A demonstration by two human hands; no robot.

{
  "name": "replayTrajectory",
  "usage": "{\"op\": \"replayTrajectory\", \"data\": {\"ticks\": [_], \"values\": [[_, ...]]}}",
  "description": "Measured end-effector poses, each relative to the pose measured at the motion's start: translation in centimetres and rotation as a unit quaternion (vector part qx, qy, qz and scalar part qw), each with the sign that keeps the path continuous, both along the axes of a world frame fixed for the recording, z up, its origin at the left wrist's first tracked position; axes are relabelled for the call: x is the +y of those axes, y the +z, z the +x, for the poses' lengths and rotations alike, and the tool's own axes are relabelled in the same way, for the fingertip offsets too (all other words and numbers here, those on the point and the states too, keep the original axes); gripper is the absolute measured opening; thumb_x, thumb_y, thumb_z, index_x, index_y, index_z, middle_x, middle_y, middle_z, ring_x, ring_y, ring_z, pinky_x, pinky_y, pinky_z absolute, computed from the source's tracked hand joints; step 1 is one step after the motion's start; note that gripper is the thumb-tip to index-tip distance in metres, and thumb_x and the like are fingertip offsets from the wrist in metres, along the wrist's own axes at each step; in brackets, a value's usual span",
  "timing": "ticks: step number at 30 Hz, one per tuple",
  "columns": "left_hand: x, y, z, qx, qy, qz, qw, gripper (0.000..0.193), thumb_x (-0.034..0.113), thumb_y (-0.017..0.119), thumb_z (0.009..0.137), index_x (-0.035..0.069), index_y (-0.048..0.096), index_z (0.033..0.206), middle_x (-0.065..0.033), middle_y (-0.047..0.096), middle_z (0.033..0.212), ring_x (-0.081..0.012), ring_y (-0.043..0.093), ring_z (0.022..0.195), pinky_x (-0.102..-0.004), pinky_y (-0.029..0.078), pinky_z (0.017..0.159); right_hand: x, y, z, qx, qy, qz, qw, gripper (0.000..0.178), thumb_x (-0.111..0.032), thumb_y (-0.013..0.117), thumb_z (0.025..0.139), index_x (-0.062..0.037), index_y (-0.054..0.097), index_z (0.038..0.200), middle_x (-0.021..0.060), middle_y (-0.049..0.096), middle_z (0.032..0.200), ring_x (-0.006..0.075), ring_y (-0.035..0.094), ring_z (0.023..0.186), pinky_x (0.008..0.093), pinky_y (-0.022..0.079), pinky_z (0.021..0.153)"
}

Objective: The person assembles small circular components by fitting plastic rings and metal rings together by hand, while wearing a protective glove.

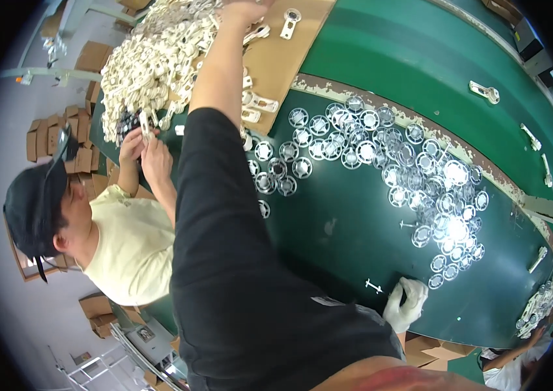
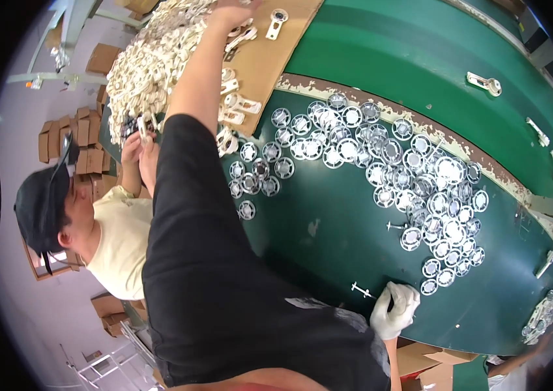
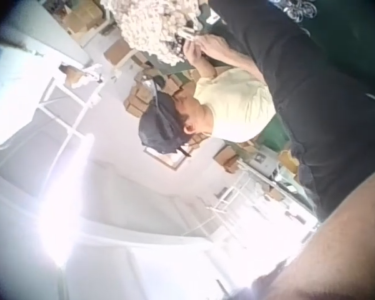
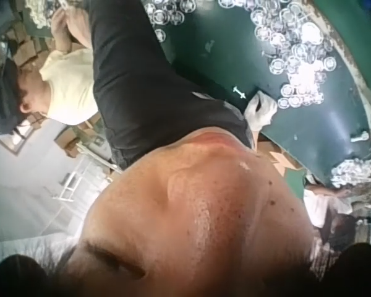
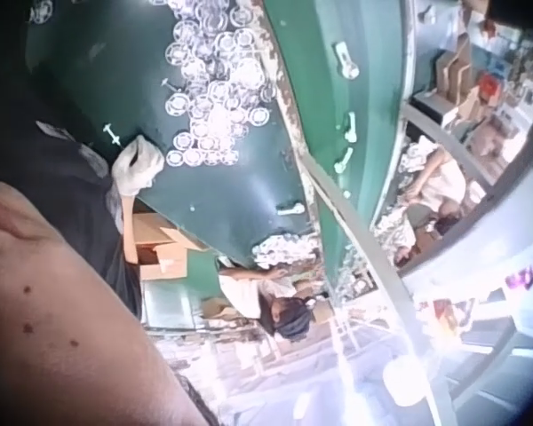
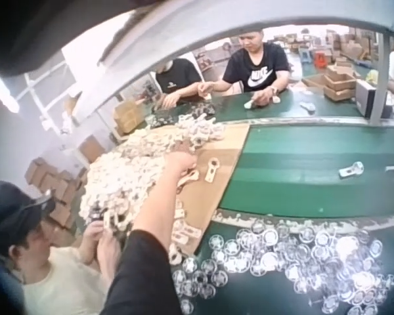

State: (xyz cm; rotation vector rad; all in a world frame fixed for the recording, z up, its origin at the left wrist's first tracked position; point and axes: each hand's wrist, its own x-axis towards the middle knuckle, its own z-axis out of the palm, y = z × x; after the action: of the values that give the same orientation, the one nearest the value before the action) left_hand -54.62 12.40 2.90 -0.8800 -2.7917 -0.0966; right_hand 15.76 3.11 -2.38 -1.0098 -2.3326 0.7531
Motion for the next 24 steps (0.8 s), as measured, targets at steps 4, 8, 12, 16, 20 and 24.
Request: {"op": "replayTrajectory", "data": {"ticks": [4,8,12,16,20,24], "values": [[1.6,-3.8,-6.3,-0.093,-0.023,-0.074,0.993,0.056,0.042,0.057,0.089,0.012,0.059,0.137,-0.0142,0.057,0.144,-0.0386,0.053,0.132,-0.0492,0.045,0.109,0.1,0.4,-0.6,-0.005,0.013,0.006,1.000,0.039,0.014,0.067,0.075,-0.0088,0.065,0.107,0.0084,0.065,0.093,0.0305,0.060,0.085,0.0421,0.051,0.084],[0.2,-2.1,-11.0,-0.183,-0.010,-0.154,0.971,0.057,0.041,0.055,0.091,0.012,0.057,0.140,-0.0152,0.055,0.147,-0.0382,0.053,0.134,-0.0482,0.047,0.107,0.2,0.2,-0.4,0.027,0.007,-0.011,1.000,0.040,0.013,0.067,0.076,-0.0092,0.064,0.108,0.0084,0.065,0.094,0.0303,0.060,0.087,0.0420,0.051,0.085],[-1.4,-4.7,-5.1,-0.184,0.009,-0.103,0.977,0.069,0.069,0.049,0.086,0.019,0.070,0.128,-0.0194,0.065,0.132,-0.0392,0.065,0.118,-0.0457,0.049,0.105,0.1,0.4,-0.7,0.007,-0.004,-0.001,1.000,0.038,0.013,0.068,0.076,-0.0091,0.065,0.107,0.0085,0.066,0.096,0.0303,0.061,0.088,0.0421,0.051,0.085],[-5.9,-3.8,1.4,-0.150,0.048,-0.048,0.986,0.080,0.074,0.047,0.080,0.025,0.062,0.142,-0.0212,0.040,0.157,-0.0482,0.044,0.139,-0.0547,0.033,0.118,0.2,0.3,-0.8,0.016,0.000,0.010,1.000,0.036,0.011,0.070,0.078,-0.0086,0.065,0.108,0.0074,0.066,0.098,0.0305,0.062,0.092,0.0421,0.049,0.088],[-11.3,-1.4,5.3,-0.126,0.042,-0.077,0.988,0.079,0.076,0.048,0.080,0.027,0.064,0.140,-0.0233,0.040,0.157,-0.0503,0.043,0.138,-0.0532,0.038,0.115,0.0,0.6,-0.6,0.041,0.012,0.001,0.999,0.030,0.010,0.070,0.080,-0.0076,0.066,0.104,0.0077,0.067,0.100,0.0305,0.063,0.094,0.0425,0.048,0.089],[-13.3,-2.0,8.9,-0.145,0.049,-0.091,0.984,0.078,0.074,0.053,0.080,0.027,0.061,0.143,-0.0260,0.038,0.156,-0.0517,0.041,0.139,-0.0534,0.039,0.114,0.1,0.8,-0.7,0.050,0.009,-0.020,0.999,0.025,0.009,0.065,0.086,-0.0057,0.065,0.106,0.0113,0.068,0.102,0.0314,0.063,0.097,0.0423,0.047,0.093]]}}
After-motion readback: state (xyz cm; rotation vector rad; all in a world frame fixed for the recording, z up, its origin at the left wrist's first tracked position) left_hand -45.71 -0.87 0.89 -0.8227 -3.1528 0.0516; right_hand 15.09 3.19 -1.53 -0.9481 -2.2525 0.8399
